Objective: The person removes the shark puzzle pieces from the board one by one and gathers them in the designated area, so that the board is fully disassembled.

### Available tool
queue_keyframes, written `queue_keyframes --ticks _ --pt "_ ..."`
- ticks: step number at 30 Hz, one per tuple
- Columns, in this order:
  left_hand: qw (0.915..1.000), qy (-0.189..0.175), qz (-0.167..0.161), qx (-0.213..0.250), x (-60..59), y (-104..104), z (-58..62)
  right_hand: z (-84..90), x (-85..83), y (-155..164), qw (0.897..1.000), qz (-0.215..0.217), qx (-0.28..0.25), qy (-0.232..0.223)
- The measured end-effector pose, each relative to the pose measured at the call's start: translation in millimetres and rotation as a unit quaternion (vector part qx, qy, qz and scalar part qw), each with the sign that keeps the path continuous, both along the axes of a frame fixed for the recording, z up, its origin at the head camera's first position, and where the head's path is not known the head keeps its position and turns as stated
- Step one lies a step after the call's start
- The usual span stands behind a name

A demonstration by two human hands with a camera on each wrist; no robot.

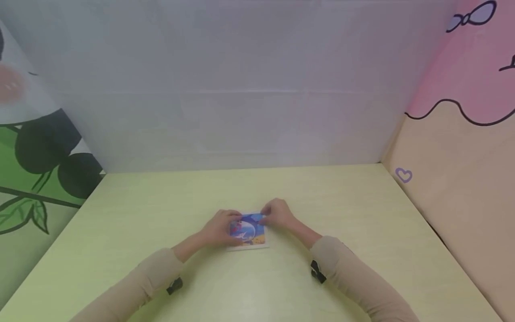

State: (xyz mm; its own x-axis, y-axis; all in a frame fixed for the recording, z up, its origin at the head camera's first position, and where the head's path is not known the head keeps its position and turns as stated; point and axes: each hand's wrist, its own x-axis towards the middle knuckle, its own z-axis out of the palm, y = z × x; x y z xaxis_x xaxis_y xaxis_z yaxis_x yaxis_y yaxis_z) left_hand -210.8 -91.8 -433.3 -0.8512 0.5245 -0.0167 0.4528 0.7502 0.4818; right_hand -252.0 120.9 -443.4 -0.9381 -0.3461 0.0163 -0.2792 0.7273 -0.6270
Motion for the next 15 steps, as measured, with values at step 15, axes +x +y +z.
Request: queue_keyframes --ticks 15 --pt "0.9999 -0.013 0.001 0.009 0.0 2.9 -1.2 3.7 8.6 -4.5 0.999 -0.041 -0.009 -0.001"
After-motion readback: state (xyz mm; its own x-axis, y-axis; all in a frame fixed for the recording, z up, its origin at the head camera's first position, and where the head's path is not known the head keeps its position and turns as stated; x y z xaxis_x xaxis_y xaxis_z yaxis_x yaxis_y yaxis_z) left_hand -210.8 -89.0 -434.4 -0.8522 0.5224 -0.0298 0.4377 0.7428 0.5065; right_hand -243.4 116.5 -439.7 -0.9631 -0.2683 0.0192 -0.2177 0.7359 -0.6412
